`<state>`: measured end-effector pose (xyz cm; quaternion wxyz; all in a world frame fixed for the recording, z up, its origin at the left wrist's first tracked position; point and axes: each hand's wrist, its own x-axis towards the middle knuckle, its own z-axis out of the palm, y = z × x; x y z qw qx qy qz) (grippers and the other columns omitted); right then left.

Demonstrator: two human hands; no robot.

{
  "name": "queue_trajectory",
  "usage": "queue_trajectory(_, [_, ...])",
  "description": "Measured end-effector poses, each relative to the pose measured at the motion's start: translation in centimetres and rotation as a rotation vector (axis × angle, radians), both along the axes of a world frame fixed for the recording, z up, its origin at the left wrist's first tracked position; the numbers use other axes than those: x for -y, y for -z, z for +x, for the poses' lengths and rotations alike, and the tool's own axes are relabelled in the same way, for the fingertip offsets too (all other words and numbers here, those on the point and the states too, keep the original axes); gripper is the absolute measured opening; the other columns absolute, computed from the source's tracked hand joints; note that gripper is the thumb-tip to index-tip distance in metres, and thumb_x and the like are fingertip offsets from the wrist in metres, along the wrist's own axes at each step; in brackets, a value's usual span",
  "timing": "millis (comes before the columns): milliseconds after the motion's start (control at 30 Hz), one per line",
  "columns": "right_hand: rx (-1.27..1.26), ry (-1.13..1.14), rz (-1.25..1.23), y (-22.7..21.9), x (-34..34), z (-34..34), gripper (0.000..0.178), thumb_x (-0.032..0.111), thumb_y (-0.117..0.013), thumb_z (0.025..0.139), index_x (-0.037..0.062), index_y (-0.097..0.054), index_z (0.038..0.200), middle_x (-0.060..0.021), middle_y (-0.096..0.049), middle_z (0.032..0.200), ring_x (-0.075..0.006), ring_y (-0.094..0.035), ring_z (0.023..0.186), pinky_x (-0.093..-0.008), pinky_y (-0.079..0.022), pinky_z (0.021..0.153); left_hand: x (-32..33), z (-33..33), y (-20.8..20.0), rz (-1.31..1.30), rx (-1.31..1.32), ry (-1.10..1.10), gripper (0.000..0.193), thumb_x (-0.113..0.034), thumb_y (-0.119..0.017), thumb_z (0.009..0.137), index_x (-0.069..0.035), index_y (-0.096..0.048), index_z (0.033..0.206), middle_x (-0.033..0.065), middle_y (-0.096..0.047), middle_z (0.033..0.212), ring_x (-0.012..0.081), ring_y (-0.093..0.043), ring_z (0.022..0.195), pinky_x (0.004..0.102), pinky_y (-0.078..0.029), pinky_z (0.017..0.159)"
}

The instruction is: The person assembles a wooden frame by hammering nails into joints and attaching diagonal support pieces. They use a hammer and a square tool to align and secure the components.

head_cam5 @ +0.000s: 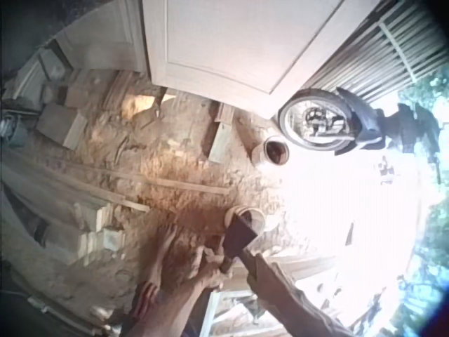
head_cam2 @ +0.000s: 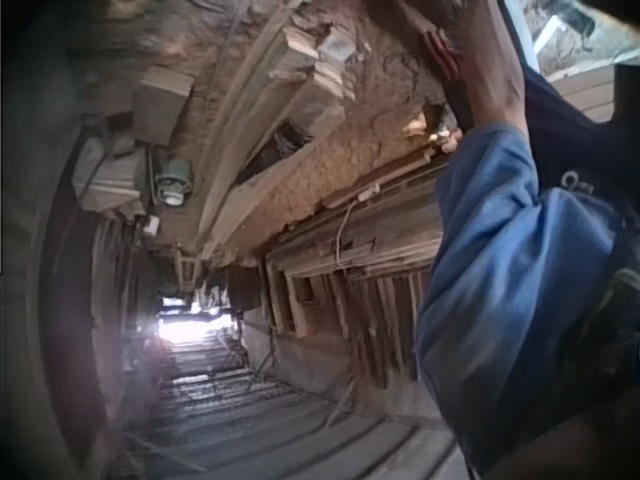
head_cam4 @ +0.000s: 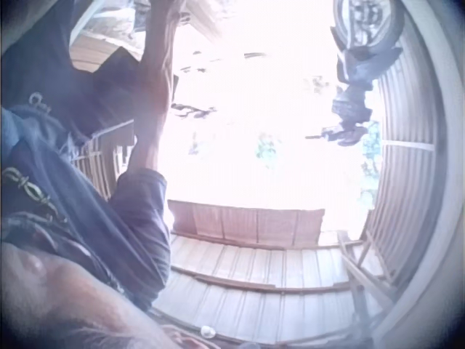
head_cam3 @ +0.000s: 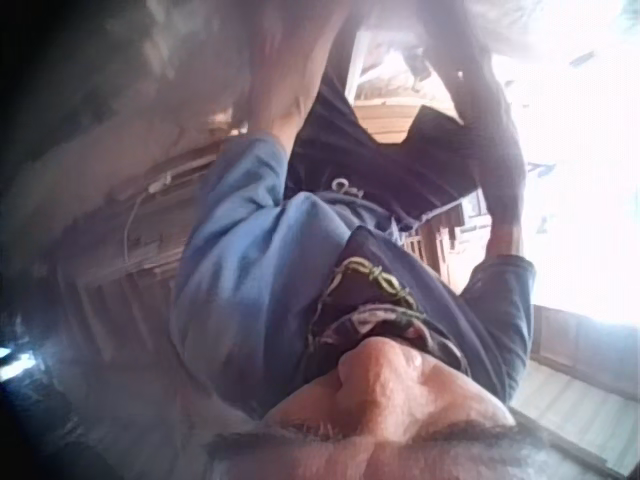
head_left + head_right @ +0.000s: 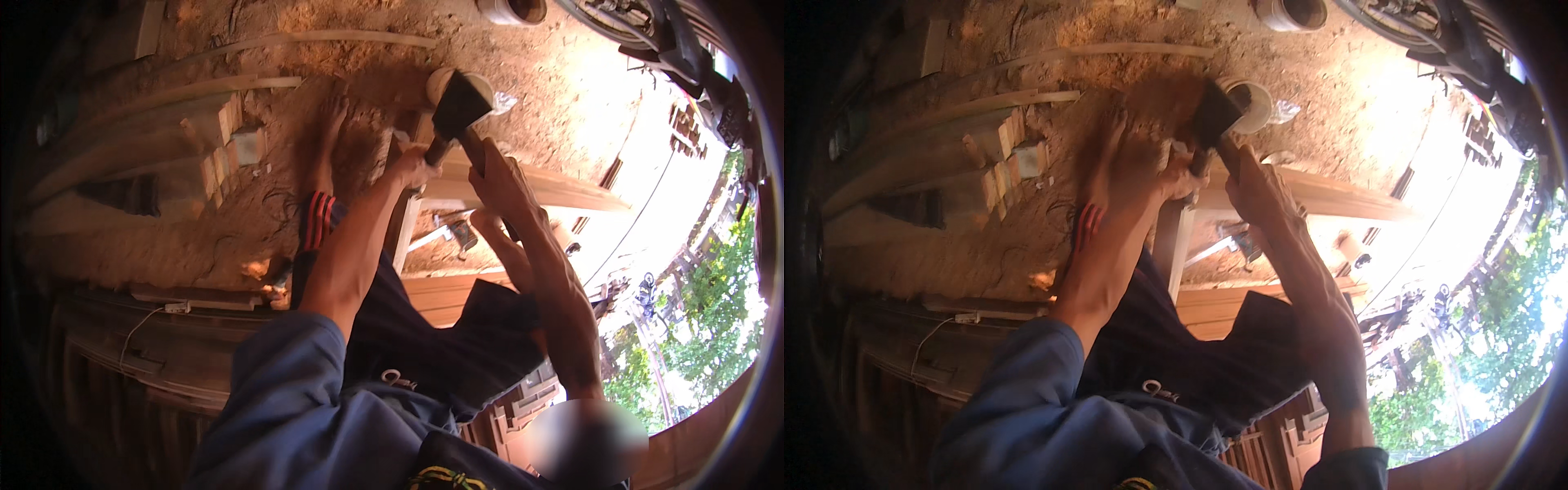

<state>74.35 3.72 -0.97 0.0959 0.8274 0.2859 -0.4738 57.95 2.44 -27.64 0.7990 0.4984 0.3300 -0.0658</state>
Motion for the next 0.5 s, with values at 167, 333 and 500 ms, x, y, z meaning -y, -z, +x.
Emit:
queue_trajectory(167, [0.014, 0.124, 0.248, -4.6, -3.5, 3.0, 0.027, 0.025, -0.065, 0.096, 0.0021, -0.055, 0.108, -0.0101, -0.061, 0.076, -0.0152, -0.061, 0.063, -0.036, -0.049, 0.058, 0.8, -0.6, 0.2, 0.113, -0.053, 0.202, 0.026, -0.026, -0.077, 0.077, -0.005, -0.066, 0.087, 0.0115, -0.071, 0.08, 0.0195, -0.065, 0.075, 0.0383, -0.052, 0.068])
queue_trajectory(333, [0.114, 0.558, 0.7, -7.1, -8.6, 3.6, 0.027, 0.025, -0.068, 0.096, 0.0014, -0.054, 0.096, -0.0065, -0.064, 0.072, -0.0133, -0.061, 0.06, -0.0304, -0.048, 0.052, 0.2, -0.9, -0.5, 0.195, -0.085, 0.171, 0.026, -0.026, -0.077, 0.078, -0.005, -0.066, 0.087, 0.0104, -0.07, 0.079, 0.0189, -0.065, 0.072, 0.0373, -0.052, 0.066])
queue_trajectory(500, [-0.007, 0.105, 0.009, 0.7, -0.5, -1.1, 0.037, 0.022, -0.06, 0.095, 0.0029, -0.049, 0.124, -0.0324, -0.065, 0.101, -0.0451, -0.067, 0.097, -0.0544, -0.05, 0.082, -0.9, -0.5, -2.4, 0.182, -0.042, 0.201, 0.026, -0.026, -0.077, 0.078, -0.005, -0.066, 0.088, 0.0093, -0.069, 0.077, 0.0184, -0.065, 0.069, 0.0363, -0.052, 0.064])
